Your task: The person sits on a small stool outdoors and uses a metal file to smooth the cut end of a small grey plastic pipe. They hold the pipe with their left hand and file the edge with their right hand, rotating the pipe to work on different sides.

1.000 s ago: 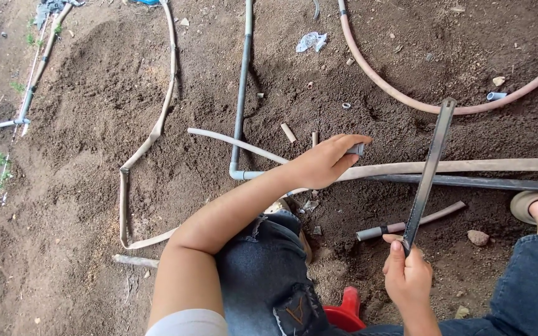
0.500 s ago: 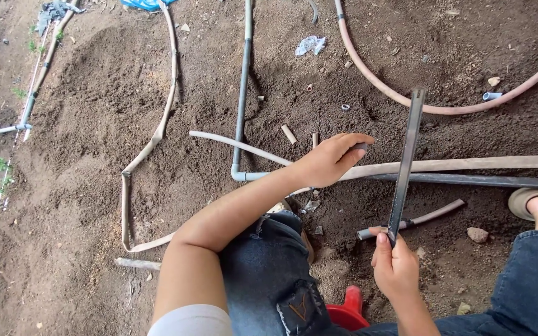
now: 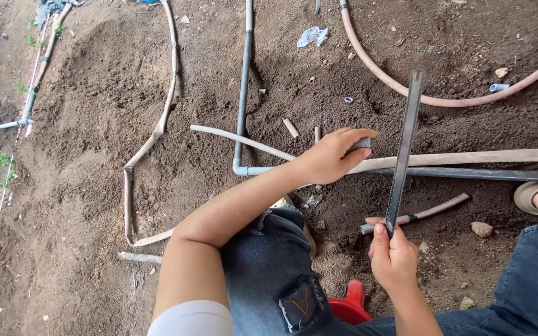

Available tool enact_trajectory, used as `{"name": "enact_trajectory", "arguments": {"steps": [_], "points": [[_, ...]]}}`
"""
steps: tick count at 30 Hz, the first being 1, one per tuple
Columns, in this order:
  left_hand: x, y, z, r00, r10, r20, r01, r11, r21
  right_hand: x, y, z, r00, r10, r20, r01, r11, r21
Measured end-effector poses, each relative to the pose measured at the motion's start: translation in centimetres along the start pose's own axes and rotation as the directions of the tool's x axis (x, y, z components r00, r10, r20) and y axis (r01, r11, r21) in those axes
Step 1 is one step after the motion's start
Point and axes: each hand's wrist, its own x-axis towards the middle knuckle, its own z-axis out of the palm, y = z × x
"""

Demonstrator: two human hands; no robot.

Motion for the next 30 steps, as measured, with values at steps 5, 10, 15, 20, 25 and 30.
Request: {"name": "enact_trajectory", "arguments": {"steps": [5,10,15,20,25,30], "points": [[0.1,0.0,-0.2,0.997,0.03,0.067,-0.028,0.999,-0.033,0.4,-0.4,-0.1,0.999,0.045,0.019,-0.045,0.999,0.018],[-0.2,0.4,-0.7,0.997,0.02,0.08,-0.008,0.989,-0.145,0.7,0.2,-0.9,0.953,0.207,0.221,-0.295,0.801,0.521],[0.2,0.6,-0.5,0.989,-0.049,0.137,0.069,0.987,-0.143,0.9,0.5,-1.6,0.936,0.055,0.347,-0.333,0.457,0.825],[0.1,1.1,-0.3,0.978,-0.146,0.15,0.169,0.973,-0.155,0.7,0.3,-1.7,0.927,-0.056,0.37,-0.329,0.348,0.878],[0.0,1.0,-0.2,0.958,-0.207,0.197,0.263,0.909,-0.324,0.7,-0.1,-1.7,0.939,-0.073,0.336,-0.263,0.479,0.838],[-0.1,1.4,-0.7,0.932,-0.107,0.347,0.259,0.866,-0.428,0.7,0.3,-2.0,0.945,-0.016,0.328,-0.248,0.618,0.746]]}}
